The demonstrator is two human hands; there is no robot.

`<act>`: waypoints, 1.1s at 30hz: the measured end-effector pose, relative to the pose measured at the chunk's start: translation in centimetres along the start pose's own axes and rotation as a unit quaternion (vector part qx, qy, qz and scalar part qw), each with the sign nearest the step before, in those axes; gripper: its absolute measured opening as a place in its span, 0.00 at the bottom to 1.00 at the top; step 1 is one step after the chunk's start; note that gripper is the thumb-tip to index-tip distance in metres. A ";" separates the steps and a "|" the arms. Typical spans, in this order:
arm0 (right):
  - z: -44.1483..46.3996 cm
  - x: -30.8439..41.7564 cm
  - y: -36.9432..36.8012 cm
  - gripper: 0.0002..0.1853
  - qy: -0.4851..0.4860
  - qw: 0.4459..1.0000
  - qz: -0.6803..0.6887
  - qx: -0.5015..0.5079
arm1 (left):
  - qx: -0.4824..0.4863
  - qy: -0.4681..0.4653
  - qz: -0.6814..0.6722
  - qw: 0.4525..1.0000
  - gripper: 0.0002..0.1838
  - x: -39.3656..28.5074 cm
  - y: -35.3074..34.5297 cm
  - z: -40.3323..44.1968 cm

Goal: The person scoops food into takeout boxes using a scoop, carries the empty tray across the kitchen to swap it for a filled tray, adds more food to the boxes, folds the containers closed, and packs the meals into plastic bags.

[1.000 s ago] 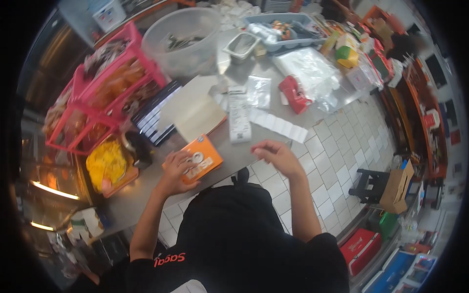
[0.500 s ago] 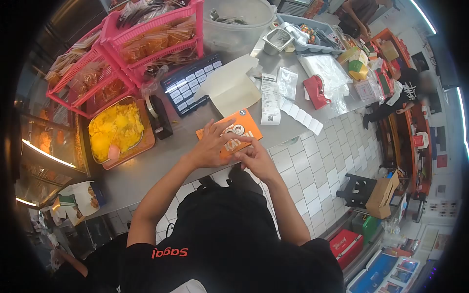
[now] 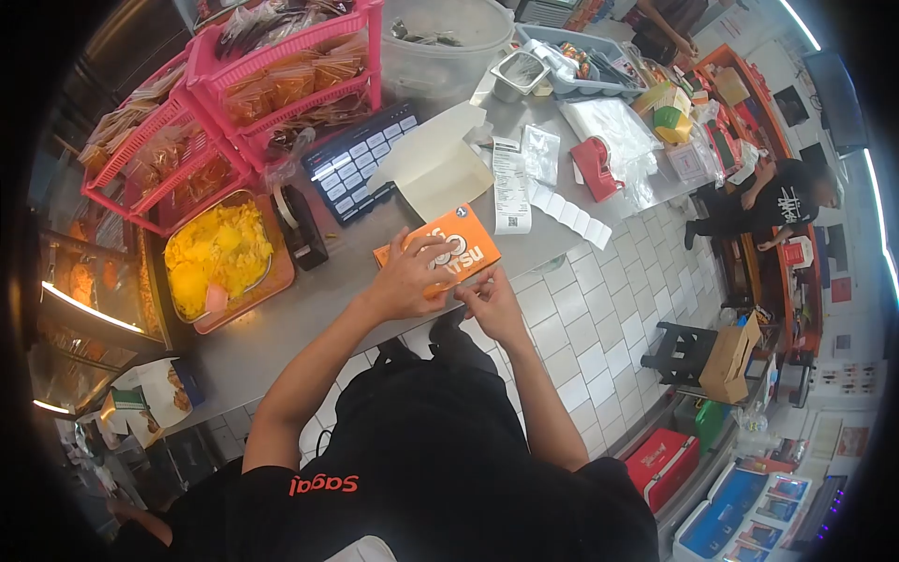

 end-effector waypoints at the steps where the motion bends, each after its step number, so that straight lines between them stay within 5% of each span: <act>1: 0.1 -0.7 -0.2 0.18 0.007 0.999 0.046 -0.008 | -0.007 -0.002 -0.003 1.000 0.11 0.1 0.0 0.0; 5: 0.6 -2.3 -0.8 0.19 0.006 0.986 0.162 -0.030 | -0.005 -0.002 0.002 1.000 0.08 -0.4 0.2 0.4; 14: 2.6 -5.1 0.6 0.17 -0.020 0.985 0.169 0.009 | -0.032 0.048 0.022 0.998 0.10 -0.9 -0.9 2.2; 19: 3.6 -5.4 3.2 0.15 -0.033 0.999 -0.036 0.022 | -0.017 0.128 0.101 0.987 0.17 -1.9 -1.4 3.8; 22: 5.2 -2.5 9.2 0.13 -0.022 0.972 -0.131 0.194 | 0.020 0.194 0.105 0.975 0.18 -3.1 -1.4 5.2; 24: 7.2 0.3 15.7 0.14 0.026 0.950 -0.235 0.203 | 0.033 0.221 0.111 0.968 0.19 -3.2 -1.3 5.8; 26: 11.0 0.0 23.8 0.12 0.070 0.958 -0.238 0.146 | 0.052 0.250 0.116 0.960 0.22 -4.3 -1.1 7.1; 29: 16.1 1.7 36.1 0.09 0.146 0.960 -0.227 -0.072 | 0.068 0.327 0.099 0.937 0.24 -7.0 -0.4 10.7; 33: 25.0 0.5 48.3 0.07 0.167 0.928 -0.258 -0.209 | -0.066 0.324 0.000 0.944 0.21 -11.6 -1.8 19.3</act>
Point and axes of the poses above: each hand's wrist, its own z-axis towards the middle knuckle, its own y-axis out of the back of the hand, x = y × z, the point moved 3 cm from there along z, towards the middle knuckle, and after that the axes turned 8 degrees about -z, right-handed, at the moved point
